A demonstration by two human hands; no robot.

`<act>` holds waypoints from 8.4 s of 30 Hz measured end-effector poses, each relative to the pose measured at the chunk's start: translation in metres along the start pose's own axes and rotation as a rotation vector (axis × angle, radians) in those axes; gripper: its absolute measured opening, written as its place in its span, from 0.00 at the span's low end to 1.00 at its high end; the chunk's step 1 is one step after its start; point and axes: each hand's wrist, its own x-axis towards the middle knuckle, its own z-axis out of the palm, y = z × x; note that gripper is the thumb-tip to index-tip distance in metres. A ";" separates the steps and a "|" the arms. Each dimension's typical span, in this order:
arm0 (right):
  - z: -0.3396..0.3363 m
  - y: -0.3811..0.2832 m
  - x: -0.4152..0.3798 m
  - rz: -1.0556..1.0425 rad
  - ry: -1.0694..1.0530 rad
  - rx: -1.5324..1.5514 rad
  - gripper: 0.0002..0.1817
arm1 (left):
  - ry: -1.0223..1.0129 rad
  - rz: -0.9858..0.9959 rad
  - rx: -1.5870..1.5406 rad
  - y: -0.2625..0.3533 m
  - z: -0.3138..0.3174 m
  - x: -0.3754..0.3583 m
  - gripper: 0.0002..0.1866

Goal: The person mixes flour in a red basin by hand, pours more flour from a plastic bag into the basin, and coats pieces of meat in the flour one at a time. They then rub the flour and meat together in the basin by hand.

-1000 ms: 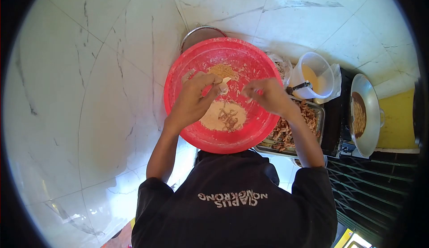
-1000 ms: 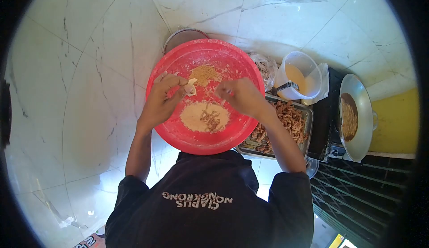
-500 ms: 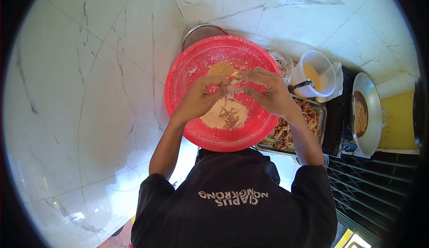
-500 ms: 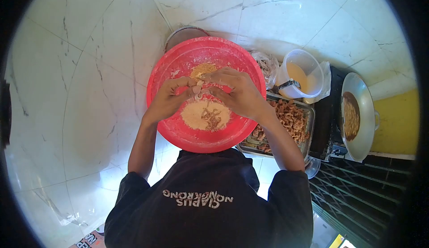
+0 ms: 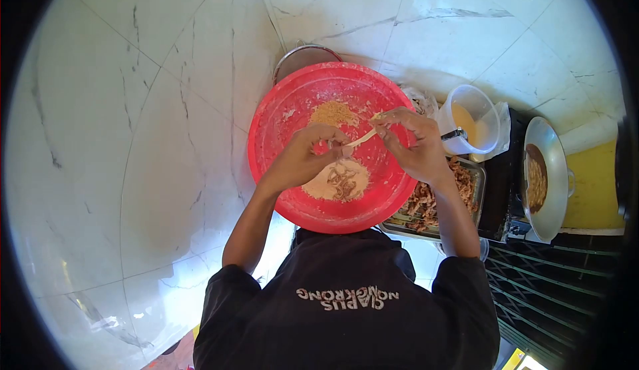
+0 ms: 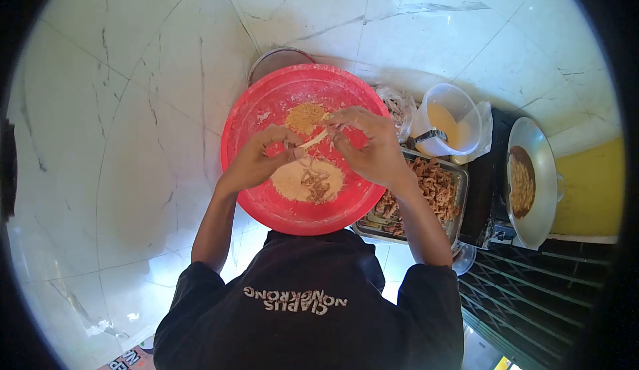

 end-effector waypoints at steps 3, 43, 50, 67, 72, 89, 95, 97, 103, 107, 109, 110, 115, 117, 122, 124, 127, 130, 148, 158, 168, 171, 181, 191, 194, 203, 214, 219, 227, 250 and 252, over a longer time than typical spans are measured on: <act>0.004 -0.005 0.001 -0.104 -0.019 -0.135 0.17 | 0.069 0.018 0.026 0.000 0.001 0.003 0.09; 0.018 0.015 -0.013 -0.088 -0.097 -0.083 0.16 | 0.108 0.005 -0.033 -0.007 0.021 0.005 0.09; 0.014 0.018 -0.011 -0.145 -0.014 -0.088 0.13 | 0.044 -0.068 -0.224 -0.009 0.019 0.002 0.13; 0.031 0.015 -0.014 -0.120 0.009 -0.104 0.17 | 0.157 0.109 -0.029 -0.007 0.013 0.004 0.09; 0.029 0.020 -0.011 -0.187 -0.014 -0.189 0.15 | 0.101 -0.058 -0.023 -0.005 0.006 -0.003 0.09; 0.037 0.040 -0.020 0.197 0.049 -0.345 0.11 | 0.161 0.075 0.293 -0.004 0.016 -0.010 0.06; 0.049 0.054 -0.041 0.183 -0.150 -0.230 0.14 | 0.166 -0.045 0.118 -0.016 0.016 -0.009 0.08; 0.046 0.036 -0.032 0.158 -0.108 -0.026 0.12 | 0.155 -0.070 0.092 -0.016 0.017 -0.009 0.09; 0.037 0.015 -0.022 -0.048 -0.064 -0.039 0.14 | 0.075 -0.154 -0.219 -0.016 0.020 -0.008 0.12; 0.037 0.020 -0.020 -0.140 -0.058 -0.170 0.10 | 0.059 -0.117 -0.273 -0.022 0.022 -0.007 0.12; 0.038 0.022 -0.023 -0.088 0.011 -0.124 0.10 | 0.072 -0.117 -0.295 -0.024 0.024 -0.008 0.12; 0.038 0.022 -0.024 -0.062 0.046 -0.101 0.09 | 0.029 -0.128 -0.270 -0.026 0.023 -0.008 0.12; 0.025 0.022 -0.025 0.139 0.147 0.009 0.07 | 0.061 -0.021 -0.141 -0.027 0.022 -0.009 0.12; 0.021 0.023 -0.028 0.166 0.156 0.019 0.08 | 0.079 -0.048 -0.095 -0.027 0.021 -0.009 0.12; 0.015 0.026 -0.032 0.140 0.069 -0.023 0.11 | 0.094 -0.103 -0.049 -0.027 0.020 -0.003 0.10; 0.018 0.019 -0.030 0.104 0.037 -0.042 0.12 | 0.104 -0.093 -0.028 -0.024 0.022 -0.002 0.10; 0.027 0.021 -0.031 0.026 -0.007 -0.068 0.13 | 0.116 -0.043 -0.025 -0.020 0.024 -0.001 0.09; 0.036 0.031 -0.034 -0.046 -0.034 -0.114 0.14 | 0.095 -0.040 -0.058 -0.021 0.026 0.001 0.09; 0.041 0.055 -0.038 0.104 0.128 -0.337 0.08 | 0.248 -0.059 0.175 -0.026 0.024 -0.010 0.08; 0.053 0.037 -0.050 -0.006 -0.042 -0.096 0.13 | 0.092 -0.093 0.192 -0.038 0.030 -0.009 0.11; 0.049 0.038 -0.044 -0.044 -0.043 -0.173 0.09 | 0.021 -0.172 -0.189 -0.049 0.034 -0.007 0.14; 0.048 0.041 -0.042 -0.062 0.040 -0.184 0.10 | 0.057 -0.165 -0.215 -0.050 0.034 -0.008 0.13; 0.042 0.032 -0.039 -0.043 0.003 -0.198 0.17 | 0.088 -0.156 0.010 -0.037 0.025 -0.009 0.11; 0.047 0.044 -0.040 -0.113 -0.133 -0.218 0.15 | 0.054 -0.141 0.039 -0.035 0.028 -0.010 0.11; 0.045 0.033 -0.039 -0.205 -0.125 -0.380 0.11 | 0.047 -0.139 0.293 -0.033 0.029 -0.012 0.12; 0.059 0.037 -0.043 -0.082 -0.056 -0.479 0.06 | 0.149 -0.110 0.480 -0.027 0.037 -0.016 0.11; 0.065 0.059 -0.054 0.093 -0.164 -0.060 0.12 | 0.130 -0.272 0.046 -0.051 0.031 -0.019 0.09; 0.056 0.042 -0.040 0.003 -0.155 0.048 0.13 | 0.178 -0.261 -0.257 -0.047 0.035 -0.016 0.22; 0.056 0.038 -0.038 0.076 -0.211 0.128 0.11 | 0.087 -0.252 -0.249 -0.040 0.030 -0.017 0.29; 0.058 0.039 -0.049 0.049 -0.149 -0.031 0.10 | 0.045 -0.226 -0.236 -0.065 0.040 -0.023 0.14; 0.057 0.040 -0.048 0.047 -0.162 -0.056 0.09 | 0.028 -0.198 -0.283 -0.065 0.040 -0.025 0.14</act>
